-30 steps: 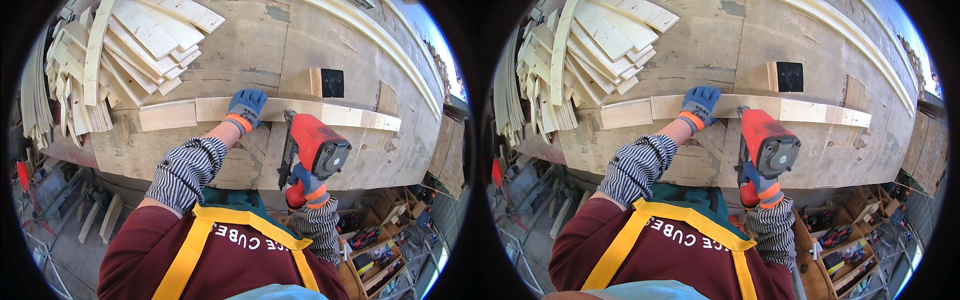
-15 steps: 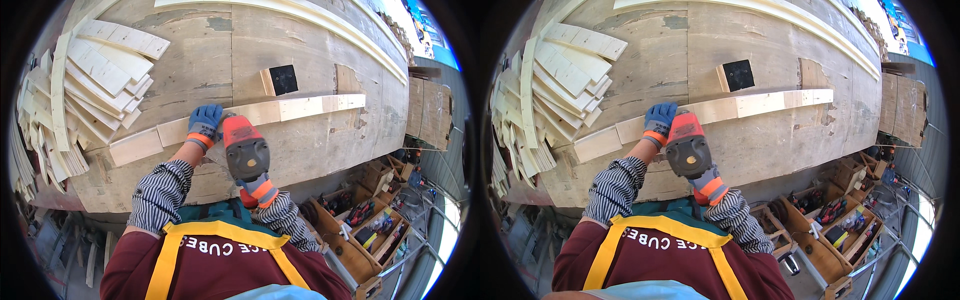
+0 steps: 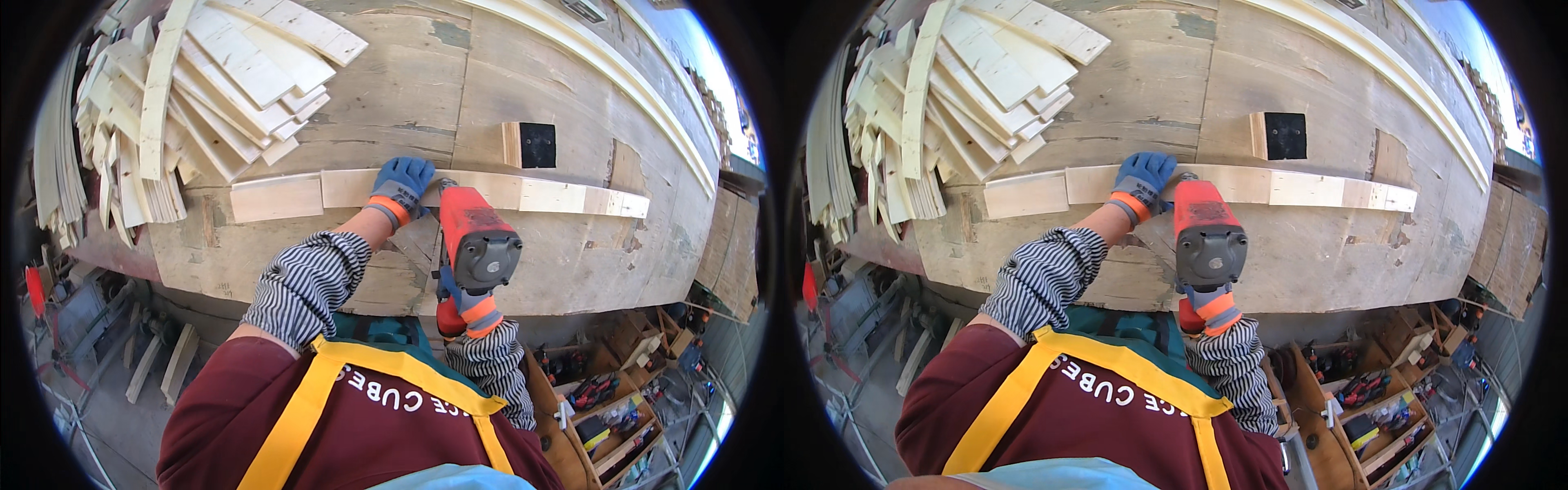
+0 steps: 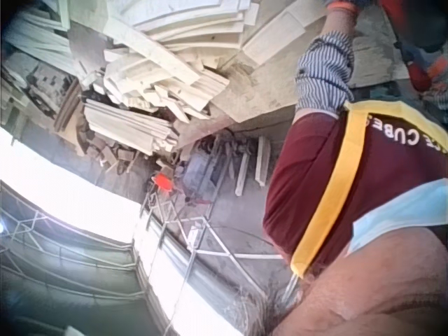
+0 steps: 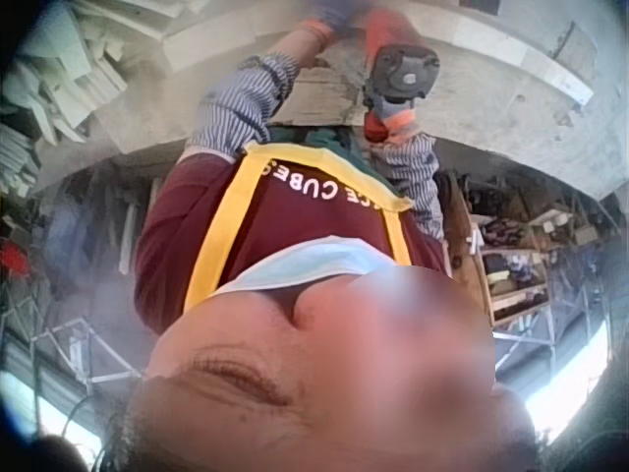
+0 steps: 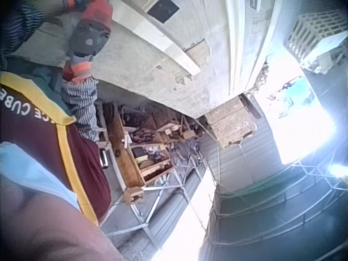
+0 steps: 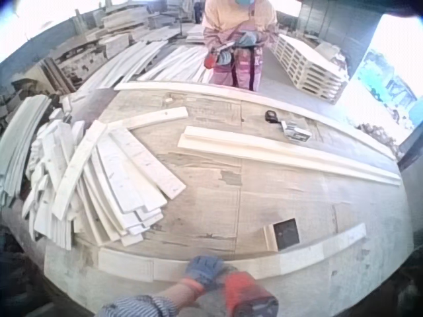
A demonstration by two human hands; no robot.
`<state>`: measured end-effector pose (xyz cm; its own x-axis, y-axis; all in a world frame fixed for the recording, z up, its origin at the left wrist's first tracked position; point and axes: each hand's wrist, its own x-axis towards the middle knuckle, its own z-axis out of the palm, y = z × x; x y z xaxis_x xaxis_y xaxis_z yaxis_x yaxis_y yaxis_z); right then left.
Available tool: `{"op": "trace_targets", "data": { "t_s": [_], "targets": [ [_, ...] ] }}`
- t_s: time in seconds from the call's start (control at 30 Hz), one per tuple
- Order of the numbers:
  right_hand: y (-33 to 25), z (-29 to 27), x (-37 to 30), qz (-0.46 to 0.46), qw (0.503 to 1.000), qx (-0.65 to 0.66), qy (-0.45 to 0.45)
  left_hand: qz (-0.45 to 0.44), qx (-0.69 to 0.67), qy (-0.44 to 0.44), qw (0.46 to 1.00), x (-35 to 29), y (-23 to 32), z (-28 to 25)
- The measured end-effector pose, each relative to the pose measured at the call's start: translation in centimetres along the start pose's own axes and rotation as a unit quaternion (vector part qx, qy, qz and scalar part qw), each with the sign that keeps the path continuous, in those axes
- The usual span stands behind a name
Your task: The person retrieves a nail gun and assembles wooden frames by nailing thin planks together on a workbench. They repeatedly position planks, drive nails, and stack completed frames. A coworker measures and arranges planks nearby.
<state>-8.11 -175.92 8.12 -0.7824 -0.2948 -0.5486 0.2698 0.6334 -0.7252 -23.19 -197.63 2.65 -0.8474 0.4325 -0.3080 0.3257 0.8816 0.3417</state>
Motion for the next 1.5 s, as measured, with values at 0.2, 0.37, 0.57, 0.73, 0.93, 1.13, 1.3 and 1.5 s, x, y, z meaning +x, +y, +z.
{"op": "trace_targets", "data": {
  "t_s": [0.2, 0.37, 0.57, 0.73, 0.93, 1.13, 1.3, 1.5],
  "targets": [
    [-5.1, -2.7, 0.8, 0.106, 0.953, 0.282, -0.022, 0.004, 0.002, -0.005, 1.000, -0.2, -0.1, -0.1],
    [-2.1, -2.9, 1.6, 0.093, 0.943, 0.317, -0.039, -0.009, 0.019, -0.018, 1.000, -0.7, -0.1, -0.9],
    [-7.3, -3.4, 0.8, 0.144, 0.908, 0.393, 0.030, -0.092, 0.084, -0.007, 0.992, -7.2, -6.1, -2.9],
    [-8.6, -2.6, 0.0, 0.122, 0.942, 0.314, -0.006, -0.067, 0.055, -0.011, 0.996, -7.9, -9.1, -1.4],
    [-9.7, -1.6, 0.0, 0.107, 0.953, 0.282, -0.036, -0.066, 0.062, -0.003, 0.996, -7.6, -9.0, -1.8],
    [-10.3, -1.2, 0.0, 0.123, 0.947, 0.295, -0.021, -0.115, 0.072, -0.083, 0.987, -6.6, -7.5, -3.2],
    [-10.4, -2.2, -0.7, 0.140, 0.942, 0.305, -0.001, -0.088, 0.070, -0.026, 0.993, -5.7, -5.4, -2.6],
    [-9.4, -2.6, -1.6, 0.128, 0.950, 0.284, 0.002, -0.042, 0.055, -0.079, 0.994, -3.7, -4.6, -2.0]
  ]
}}
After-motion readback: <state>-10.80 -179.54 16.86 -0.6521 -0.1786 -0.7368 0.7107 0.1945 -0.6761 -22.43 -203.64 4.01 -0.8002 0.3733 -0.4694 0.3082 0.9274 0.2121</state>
